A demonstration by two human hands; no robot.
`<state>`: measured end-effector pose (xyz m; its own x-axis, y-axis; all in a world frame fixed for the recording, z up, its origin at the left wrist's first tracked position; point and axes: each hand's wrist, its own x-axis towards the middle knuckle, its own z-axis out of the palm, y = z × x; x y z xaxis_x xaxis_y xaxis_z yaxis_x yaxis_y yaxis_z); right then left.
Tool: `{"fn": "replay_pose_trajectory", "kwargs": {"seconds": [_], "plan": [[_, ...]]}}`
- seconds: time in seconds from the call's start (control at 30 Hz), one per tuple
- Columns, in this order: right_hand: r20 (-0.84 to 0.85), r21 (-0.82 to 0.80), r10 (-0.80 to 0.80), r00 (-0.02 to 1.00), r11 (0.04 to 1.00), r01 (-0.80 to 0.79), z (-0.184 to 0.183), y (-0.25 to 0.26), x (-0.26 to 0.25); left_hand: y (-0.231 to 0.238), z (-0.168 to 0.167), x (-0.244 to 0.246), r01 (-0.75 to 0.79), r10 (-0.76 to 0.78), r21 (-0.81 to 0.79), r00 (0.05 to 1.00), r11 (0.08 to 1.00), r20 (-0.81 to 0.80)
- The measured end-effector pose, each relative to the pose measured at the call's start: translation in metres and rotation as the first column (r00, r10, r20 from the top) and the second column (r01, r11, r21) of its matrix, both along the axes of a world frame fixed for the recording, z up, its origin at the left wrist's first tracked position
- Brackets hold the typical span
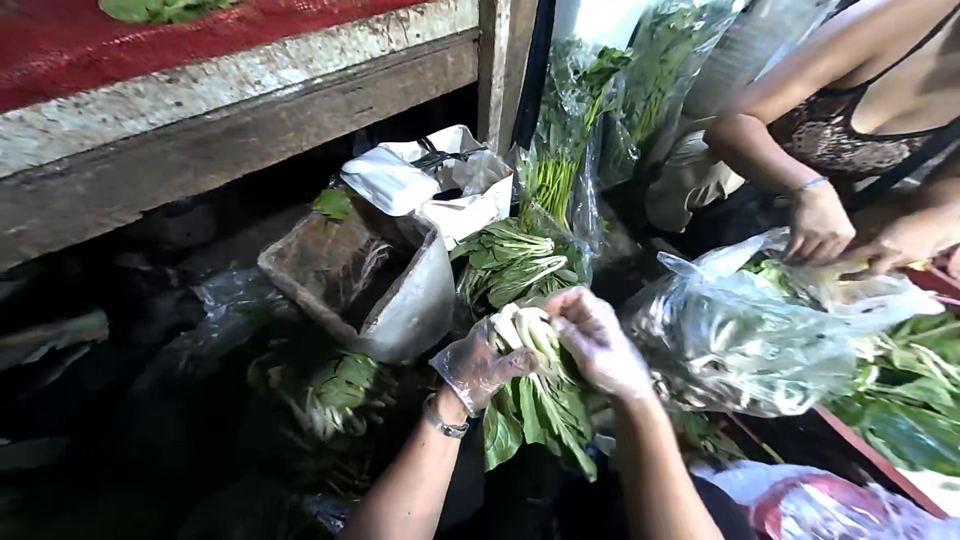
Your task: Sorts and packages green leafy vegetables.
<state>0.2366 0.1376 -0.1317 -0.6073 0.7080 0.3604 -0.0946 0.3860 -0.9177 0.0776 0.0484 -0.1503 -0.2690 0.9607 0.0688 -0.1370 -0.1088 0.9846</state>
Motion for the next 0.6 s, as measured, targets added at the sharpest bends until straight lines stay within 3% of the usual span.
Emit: {"fn": "replay_pose_trajectory", "kwargs": {"seconds": [0.07, 0.17, 0.27, 0.4, 0.5, 0.6], "plan": [[-0.144, 0.035, -0.068, 0.987, 0.997, 0.073, -0.015, -0.008, -0.019, -0.001, 0.006, 0.002, -0.051, 0.053, -0.069, 0.998, 0.996, 0.029], [-0.258, 0.030, -0.061, 0.964, 0.997, 0.071, -0.019, -0.010, -0.024, -0.002, 0.003, -0.003, -0.030, 0.030, 0.004, 0.999, 1.000, 0.036], [-0.215, 0.095, -0.148, 0.965, 0.981, 0.172, -0.019, -0.013, -0.030, -0.002, -0.005, -0.001, 0.004, -0.008, 0.102, 0.999, 0.995, 0.033], [-0.131, 0.355, -0.317, 0.939, 0.869, 0.343, -0.022, -0.018, -0.034, -0.002, -0.005, -0.005, 0.051, -0.039, 0.126, 0.995, 0.991, -0.096], [-0.015, 0.392, -0.261, 0.965, 0.886, 0.246, -0.011, -0.016, -0.023, -0.003, -0.007, -0.006, 0.034, 0.007, 0.136, 0.958, 0.990, -0.286], [0.047, 0.215, 0.011, 0.999, 0.976, -0.021, 0.002, -0.005, -0.007, 0.000, -0.008, -0.007, -0.062, 0.117, 0.148, 0.910, 0.987, -0.398]]}}
